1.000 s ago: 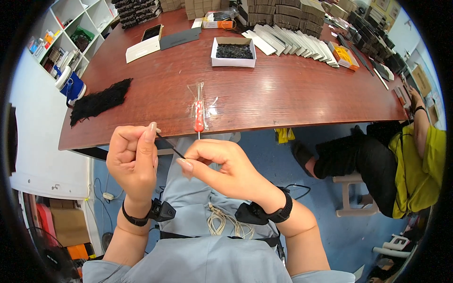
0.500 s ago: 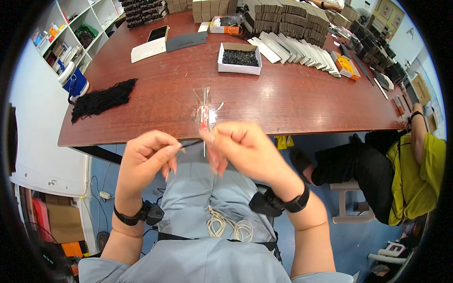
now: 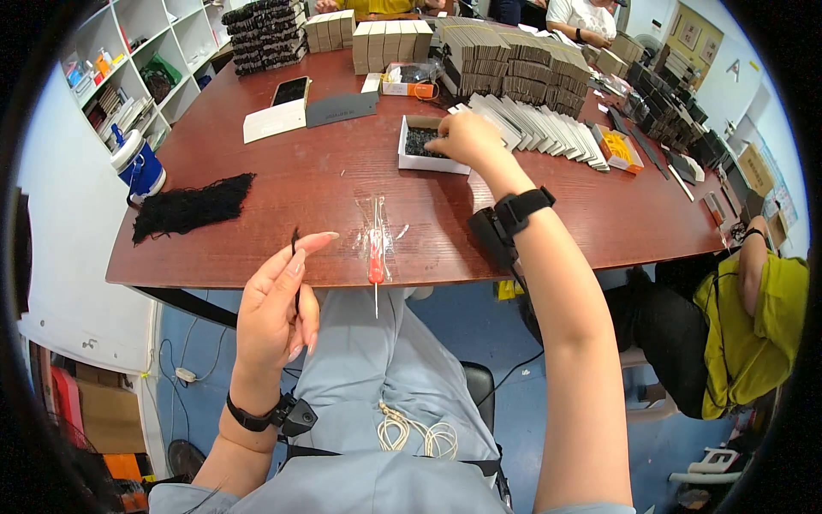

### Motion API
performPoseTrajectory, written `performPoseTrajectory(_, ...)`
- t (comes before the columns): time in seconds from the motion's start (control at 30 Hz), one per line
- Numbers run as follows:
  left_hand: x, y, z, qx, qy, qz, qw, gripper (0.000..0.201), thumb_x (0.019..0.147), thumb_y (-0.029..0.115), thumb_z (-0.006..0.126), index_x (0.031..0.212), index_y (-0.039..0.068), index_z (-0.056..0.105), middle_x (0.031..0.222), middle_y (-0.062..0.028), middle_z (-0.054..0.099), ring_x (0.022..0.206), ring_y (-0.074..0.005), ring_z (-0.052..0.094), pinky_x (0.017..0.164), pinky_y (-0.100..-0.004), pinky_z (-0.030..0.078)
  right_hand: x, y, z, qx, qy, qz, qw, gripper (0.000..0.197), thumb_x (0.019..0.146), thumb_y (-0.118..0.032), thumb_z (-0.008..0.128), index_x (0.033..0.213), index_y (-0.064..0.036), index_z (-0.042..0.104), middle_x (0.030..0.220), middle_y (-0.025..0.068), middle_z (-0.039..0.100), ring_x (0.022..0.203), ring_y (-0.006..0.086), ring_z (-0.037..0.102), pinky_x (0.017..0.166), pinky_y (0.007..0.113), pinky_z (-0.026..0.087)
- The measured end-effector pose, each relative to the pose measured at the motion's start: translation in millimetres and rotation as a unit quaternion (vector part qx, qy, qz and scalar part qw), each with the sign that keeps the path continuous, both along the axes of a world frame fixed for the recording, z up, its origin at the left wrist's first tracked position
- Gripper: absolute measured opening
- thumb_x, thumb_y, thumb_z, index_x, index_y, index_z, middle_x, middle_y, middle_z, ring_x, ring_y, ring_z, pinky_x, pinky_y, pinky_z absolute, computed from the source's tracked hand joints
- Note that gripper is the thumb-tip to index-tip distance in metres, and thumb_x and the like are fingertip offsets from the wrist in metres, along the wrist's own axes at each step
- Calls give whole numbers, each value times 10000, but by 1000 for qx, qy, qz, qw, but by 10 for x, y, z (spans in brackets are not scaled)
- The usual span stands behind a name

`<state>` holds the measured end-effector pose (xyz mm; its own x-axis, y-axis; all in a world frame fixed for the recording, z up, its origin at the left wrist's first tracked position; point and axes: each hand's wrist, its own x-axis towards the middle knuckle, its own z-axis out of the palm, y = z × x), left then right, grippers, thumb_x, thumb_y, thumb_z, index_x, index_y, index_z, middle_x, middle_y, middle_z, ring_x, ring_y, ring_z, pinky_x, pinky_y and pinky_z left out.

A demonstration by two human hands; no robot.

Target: The person picks up a black string and a plastic fastener, threading the string through the fastener by hand. After repeating this, they pick up a tag, thread the string through the tag's hole, and secure it before setting the completed tag aside.

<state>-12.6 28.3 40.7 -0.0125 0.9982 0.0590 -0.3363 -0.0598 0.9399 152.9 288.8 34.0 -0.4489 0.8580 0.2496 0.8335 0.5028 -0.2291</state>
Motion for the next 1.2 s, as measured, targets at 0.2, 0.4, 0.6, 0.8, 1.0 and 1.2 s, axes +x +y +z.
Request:
performPoseTrajectory(0.2,8,-7,-37,-4,46,34,998,334,897,197,319,1121,-22,436,391,-27,432,264,-43,318,275,-153,236,-89,121,-83,20,4,37,999,147,624,-241,644,728,-136,652,723,63,608,707,243,571,619,333,448)
performPoseTrajectory(0.4,40,24,0,-29,66,28,997,339,898,186,298,1090,-53,442,380,-41,424,250,-49,293,268,-152,241,-67,-44,-42,196,83,43,976,177,688,-212,593,815,-92,621,786,84,595,687,248,569,603,335,444)
performPoseTrajectory(0.6,-96,141,101,-78,-64,-34,994,324,889,191,305,1051,-44,458,367,-47,401,228,-72,269,243,-166,222,-203,-1248,292,10,333,260,906,214,727,-51,552,938,-59,584,912,77,577,707,170,560,613,259,437)
performPoseTrajectory(0.8,-73,135,150,-146,7,-216,965,259,884,188,320,911,-11,484,394,-67,432,237,-64,255,251,-175,209,-171,-1782,212,-175,347,369,844,326,821,-187,442,1088,-2,466,947,134,538,763,202,543,656,286,438)
performPoseTrajectory(1.0,-150,160,232,-110,203,-255,939,299,854,232,436,700,15,574,505,-26,523,381,-45,430,370,-172,330,-128,-1899,113,-224,240,311,892,247,814,-253,491,888,-23,540,660,123,551,585,241,536,527,297,405)
performPoseTrajectory(1.2,-342,303,412,-101,280,-185,936,169,797,152,526,804,4,606,523,-15,533,413,-39,443,384,-168,331,-35,-1823,98,-224,194,290,910,320,711,-262,638,917,-38,539,609,77,529,489,151,488,484,263,399)
